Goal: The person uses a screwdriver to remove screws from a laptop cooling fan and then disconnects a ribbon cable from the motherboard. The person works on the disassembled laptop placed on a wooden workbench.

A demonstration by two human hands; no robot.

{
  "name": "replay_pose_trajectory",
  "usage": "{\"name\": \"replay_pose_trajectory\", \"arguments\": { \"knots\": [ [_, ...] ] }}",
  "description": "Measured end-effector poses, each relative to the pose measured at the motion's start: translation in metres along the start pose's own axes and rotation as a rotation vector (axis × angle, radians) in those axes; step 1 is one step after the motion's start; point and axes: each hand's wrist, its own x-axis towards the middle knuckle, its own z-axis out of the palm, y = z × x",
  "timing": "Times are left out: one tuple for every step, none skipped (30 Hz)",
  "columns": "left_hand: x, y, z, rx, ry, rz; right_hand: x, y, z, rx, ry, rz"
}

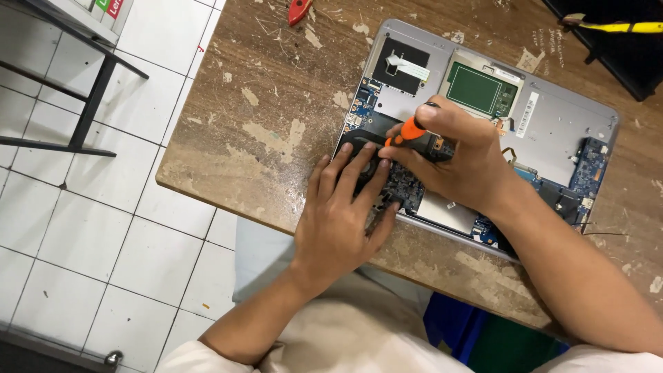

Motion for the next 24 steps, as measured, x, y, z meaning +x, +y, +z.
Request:
{"name": "replay_pose_trajectory", "arguments": {
  "knots": [
    [-0.001,0.0,0.0,0.0,0.001,0.0,0.003,-0.003,-0.001,0.0,0.0,-0.001],
    [-0.002,0.0,0.001,0.003,-0.002,-0.002,0.007,-0.005,-0.002,0.094,-0.046,-0.004],
    [-0.002,0.0,0.001,0.007,-0.005,-0.005,0.011,-0.008,-0.003,0.189,-0.092,-0.008],
    [-0.001,0.0,0.001,0.008,-0.005,-0.005,0.01,-0.007,-0.004,0.19,-0.092,-0.01],
    [-0.001,0.0,0.001,0.005,-0.008,-0.008,0.009,-0.007,-0.003,0.159,-0.112,-0.035],
    [-0.001,0.0,0.001,0.002,-0.012,-0.011,0.008,-0.008,-0.003,0.129,-0.132,-0.06],
    [-0.001,0.001,0.0,0.004,-0.013,-0.016,0.005,-0.005,-0.002,0.133,-0.133,-0.06],
    [-0.001,0.001,-0.001,-0.002,-0.021,-0.028,0.002,-0.002,-0.001,0.064,-0.066,-0.038],
    [0.0,0.001,-0.002,-0.009,-0.027,-0.038,-0.001,0.001,-0.001,-0.007,0.001,-0.015],
    [0.0,0.002,-0.002,-0.007,-0.027,-0.039,0.003,-0.002,-0.003,-0.004,0.002,-0.016],
    [0.0,0.003,-0.003,-0.023,0.018,-0.074,0.006,-0.005,-0.006,0.029,-0.022,-0.005],
    [0.0,0.004,-0.004,-0.039,0.064,-0.108,0.009,-0.009,-0.008,0.061,-0.045,0.006],
    [0.0,0.004,-0.004,-0.039,0.062,-0.109,0.015,-0.012,-0.008,0.063,-0.044,0.008],
    [0.0,0.003,-0.005,-0.074,0.117,-0.12,0.02,-0.016,-0.008,0.115,-0.074,-0.013],
    [0.001,0.003,-0.005,-0.11,0.173,-0.131,0.025,-0.02,-0.008,0.167,-0.103,-0.034],
    [-0.001,0.003,-0.004,-0.11,0.171,-0.132,0.019,-0.015,-0.008,0.168,-0.103,-0.032],
    [-0.002,0.003,-0.004,-0.136,0.216,-0.102,0.013,-0.01,-0.007,0.125,-0.071,-0.011],
    [-0.004,0.003,-0.004,-0.162,0.262,-0.071,0.006,-0.006,-0.007,0.082,-0.039,0.011],
    [-0.004,0.003,-0.004,-0.161,0.261,-0.073,0.007,-0.007,-0.006,0.084,-0.04,0.011],
    [-0.004,0.002,-0.005,-0.156,0.256,-0.056,0.007,-0.008,-0.004,0.019,-0.007,0.016],
    [-0.004,0.002,-0.005,-0.15,0.25,-0.04,0.008,-0.009,-0.003,-0.045,0.025,0.02],
    [-0.004,0.002,-0.006,-0.149,0.249,-0.042,0.012,-0.01,-0.004,-0.043,0.024,0.021],
    [-0.004,0.002,-0.007,-0.164,0.25,-0.038,0.015,-0.011,-0.006,-0.001,-0.019,-0.023],
    [-0.004,0.002,-0.007,-0.178,0.252,-0.034,0.019,-0.012,-0.008,0.041,-0.062,-0.067]
  ]
}}
